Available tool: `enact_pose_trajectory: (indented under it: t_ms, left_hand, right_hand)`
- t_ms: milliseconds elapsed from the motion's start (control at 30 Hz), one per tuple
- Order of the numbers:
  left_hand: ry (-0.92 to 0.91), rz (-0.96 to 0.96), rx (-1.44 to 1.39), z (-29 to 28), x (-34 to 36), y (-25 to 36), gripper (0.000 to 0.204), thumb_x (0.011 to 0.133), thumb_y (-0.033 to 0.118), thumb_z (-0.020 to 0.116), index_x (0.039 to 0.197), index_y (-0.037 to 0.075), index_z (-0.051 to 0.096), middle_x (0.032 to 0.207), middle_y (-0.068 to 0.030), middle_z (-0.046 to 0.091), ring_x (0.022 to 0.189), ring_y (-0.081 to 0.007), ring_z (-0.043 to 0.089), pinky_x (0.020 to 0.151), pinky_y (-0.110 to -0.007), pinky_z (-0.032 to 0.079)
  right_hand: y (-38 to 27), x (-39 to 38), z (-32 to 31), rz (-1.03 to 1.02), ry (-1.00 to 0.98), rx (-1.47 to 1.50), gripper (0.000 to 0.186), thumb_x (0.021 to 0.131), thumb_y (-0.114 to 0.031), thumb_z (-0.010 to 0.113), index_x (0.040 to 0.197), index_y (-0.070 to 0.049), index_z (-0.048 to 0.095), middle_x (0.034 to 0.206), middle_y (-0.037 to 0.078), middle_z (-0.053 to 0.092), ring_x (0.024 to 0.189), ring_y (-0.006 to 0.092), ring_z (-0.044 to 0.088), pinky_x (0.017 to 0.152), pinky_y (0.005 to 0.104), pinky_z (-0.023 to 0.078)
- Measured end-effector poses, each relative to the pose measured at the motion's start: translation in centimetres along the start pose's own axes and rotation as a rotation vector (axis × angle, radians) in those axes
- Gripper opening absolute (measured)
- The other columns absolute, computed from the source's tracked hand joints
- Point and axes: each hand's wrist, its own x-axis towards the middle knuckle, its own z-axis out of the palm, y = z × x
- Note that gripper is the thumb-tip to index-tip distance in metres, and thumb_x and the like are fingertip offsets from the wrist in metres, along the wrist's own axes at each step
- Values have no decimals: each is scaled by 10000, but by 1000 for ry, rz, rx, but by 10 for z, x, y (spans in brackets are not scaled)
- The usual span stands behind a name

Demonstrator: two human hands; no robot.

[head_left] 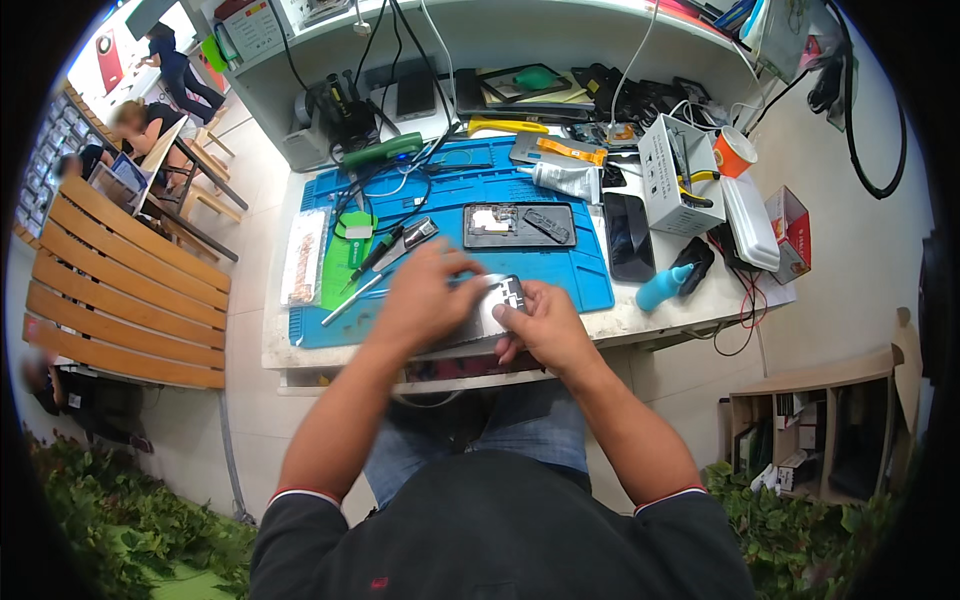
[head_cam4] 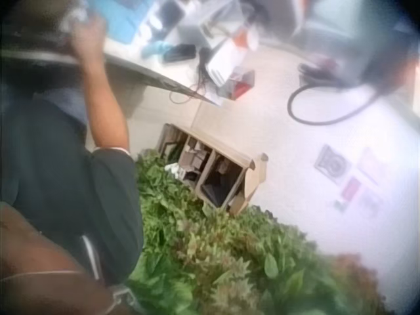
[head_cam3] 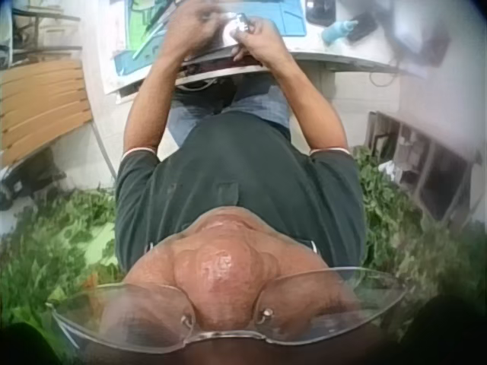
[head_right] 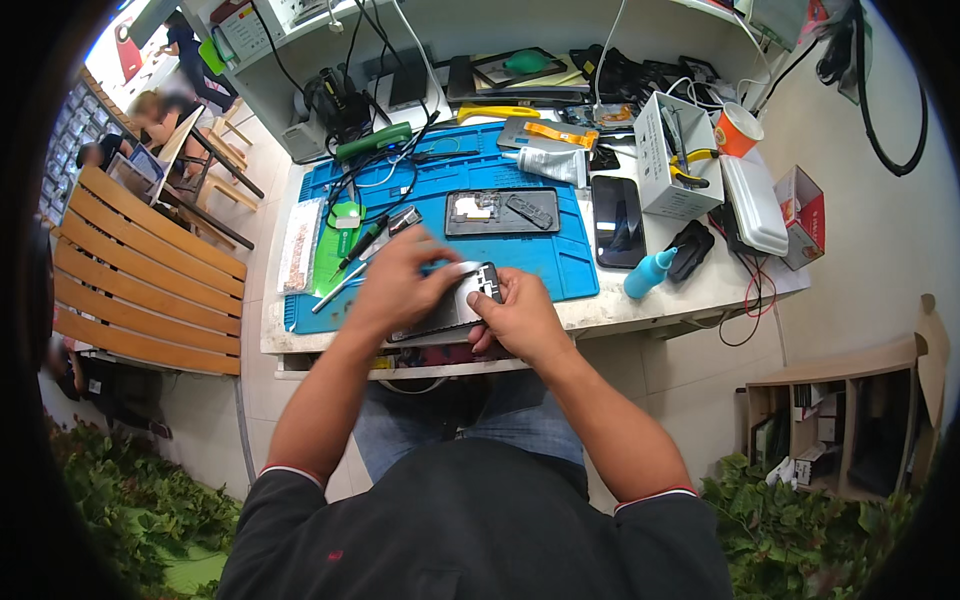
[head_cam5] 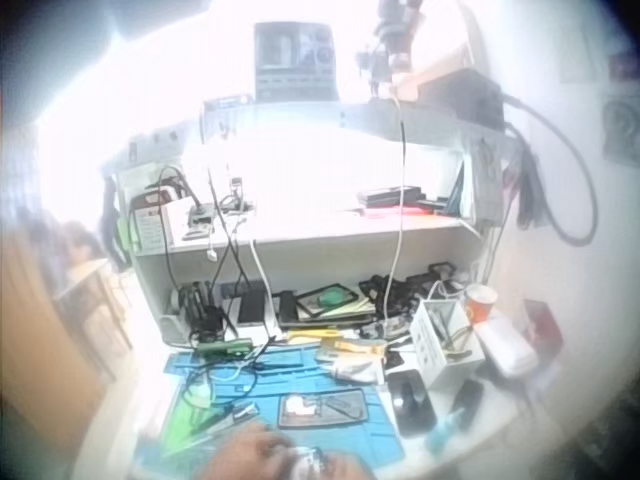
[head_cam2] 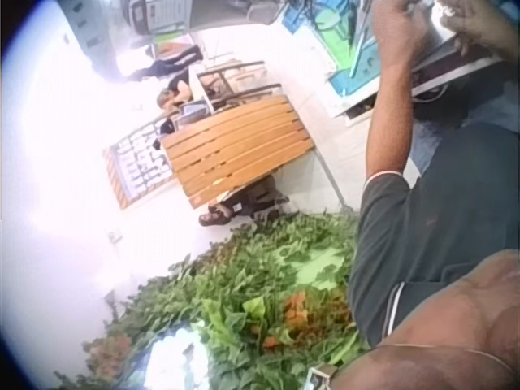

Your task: The person removes an old screen from a mobile device using a small tool, cleans the frame, and prepares to install a new replacement screen assembly.

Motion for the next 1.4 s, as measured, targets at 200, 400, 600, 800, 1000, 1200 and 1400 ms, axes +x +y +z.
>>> enact_pose_trajectory:
  t_ms: [200,400,600,800,1000,1200,1400]
  left_hand:
    - [-44,-53,84,-25,-11,-5,170,880,230,837,942,77,800,925,-115,618,908,-320,639,805,-422,514]
    - [-12,23,226,-53,-20,-14,139,887,201,824,938,75,794,909,-111,611,915,-310,636,812,-426,509]
    - [30,90,35,1,1,15,163,881,232,843,967,100,804,910,-103,619,873,-314,635,783,-432,516]
    - [-83,-117,349,-71,-40,-31,129,869,206,846,944,106,813,934,-104,631,919,-313,657,816,-412,535]
    - [14,113,38,-7,5,26,152,877,208,843,977,94,829,930,-109,623,899,-310,655,805,-417,524]
    - [-84,-158,334,-79,-44,-31,153,880,201,844,974,80,834,907,-104,623,901,-294,655,803,-414,523]
    - [54,-102,130,-65,-48,-13,147,891,196,844,985,83,842,893,-102,635,880,-294,653,782,-407,522]
  right_hand:
    - [8,0,0,-16,38,34,270,1038,-61,667,1206,127,570,932,158,730,622,190,736,490,293,613]
    - [2,-1,3,-5,29,37,273,1034,-60,670,1207,126,571,934,153,732,613,180,729,484,288,612]
    - [6,2,4,-30,29,-16,279,1034,-56,669,1218,127,566,938,156,741,609,180,728,469,288,601]
    - [5,-1,0,-13,58,18,298,1039,-59,667,1255,120,568,943,164,749,616,176,726,486,287,602]
    - [7,-1,6,-55,32,-18,297,1042,-56,666,1264,115,569,954,152,747,624,170,726,494,285,605]
    - [11,2,0,-30,59,14,303,1040,-63,671,1253,128,571,958,158,749,620,167,721,491,284,606]
    - [5,-3,7,-41,59,-9,313,1039,-73,673,1248,137,573,947,148,744,621,160,711,496,281,603]
